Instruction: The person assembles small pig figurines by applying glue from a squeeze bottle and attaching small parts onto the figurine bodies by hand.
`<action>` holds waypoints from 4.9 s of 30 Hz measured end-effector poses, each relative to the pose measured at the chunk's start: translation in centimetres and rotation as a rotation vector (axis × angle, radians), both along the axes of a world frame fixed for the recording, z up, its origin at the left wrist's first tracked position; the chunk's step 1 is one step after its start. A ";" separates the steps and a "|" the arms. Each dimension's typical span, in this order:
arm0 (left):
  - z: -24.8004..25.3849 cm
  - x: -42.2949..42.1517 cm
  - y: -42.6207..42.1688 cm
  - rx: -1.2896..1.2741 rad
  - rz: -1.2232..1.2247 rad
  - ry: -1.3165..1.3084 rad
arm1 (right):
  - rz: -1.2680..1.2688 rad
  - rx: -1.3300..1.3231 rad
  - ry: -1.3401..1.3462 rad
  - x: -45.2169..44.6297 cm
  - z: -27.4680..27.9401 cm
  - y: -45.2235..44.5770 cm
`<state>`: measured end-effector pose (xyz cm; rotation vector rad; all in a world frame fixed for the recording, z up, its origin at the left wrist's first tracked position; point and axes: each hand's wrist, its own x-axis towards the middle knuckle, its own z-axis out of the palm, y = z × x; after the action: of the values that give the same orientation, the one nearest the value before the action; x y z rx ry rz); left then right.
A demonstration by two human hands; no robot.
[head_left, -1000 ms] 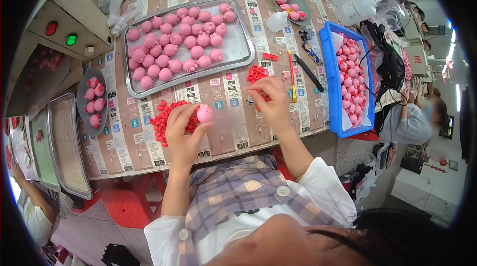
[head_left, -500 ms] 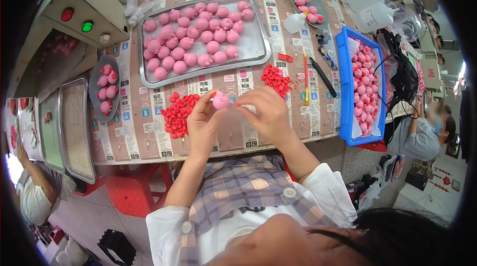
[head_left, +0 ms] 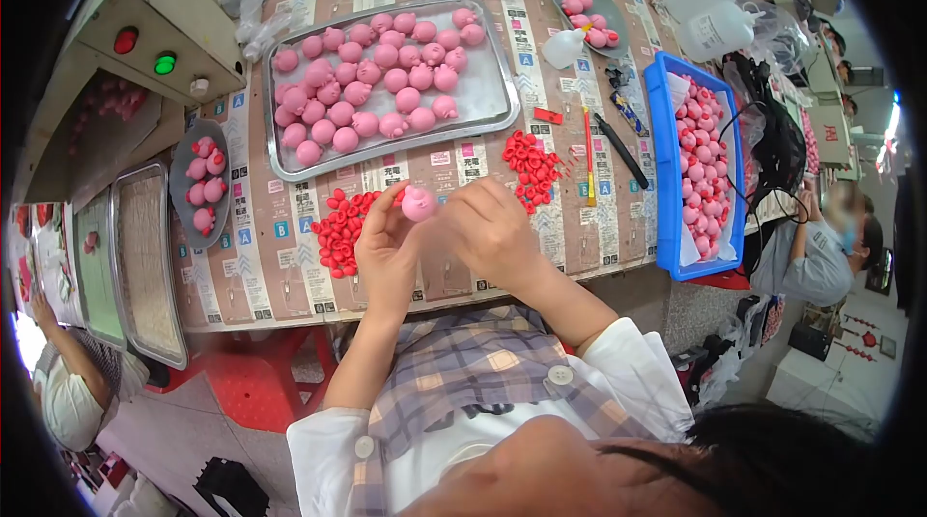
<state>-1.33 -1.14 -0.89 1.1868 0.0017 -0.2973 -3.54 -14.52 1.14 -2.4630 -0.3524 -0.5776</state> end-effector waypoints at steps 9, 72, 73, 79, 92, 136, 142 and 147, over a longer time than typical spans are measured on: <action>-1.7 1.1 1.7 -0.354 -0.023 0.299 | -0.415 0.282 -0.103 3.5 -0.2 -8.2; 0.1 1.0 1.9 -0.320 -0.003 0.243 | 0.002 0.590 0.042 -0.8 2.7 -2.4; 0.1 1.0 1.8 -0.320 -0.005 0.242 | 0.009 0.581 0.052 -0.9 2.8 -2.4; -0.1 0.9 1.9 -0.321 -0.022 0.239 | -0.034 0.730 0.116 -1.1 2.8 -2.8; -0.2 0.9 2.1 -0.703 -0.159 0.566 | -0.302 1.167 0.191 6.6 -2.4 -15.9; 1.0 0.6 1.3 -0.297 0.052 0.257 | 0.035 0.681 0.113 -1.3 2.8 -3.0; 0.4 0.5 1.6 -0.335 -0.002 0.230 | -0.040 0.794 0.191 -1.3 2.8 -2.6; 0.4 0.6 1.5 -0.326 0.016 0.230 | 0.006 0.723 0.118 -1.1 3.0 -2.5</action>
<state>-0.78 0.33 -0.45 0.8244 0.1579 -0.4025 -4.68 -17.02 4.14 -1.7851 -0.0763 -0.4500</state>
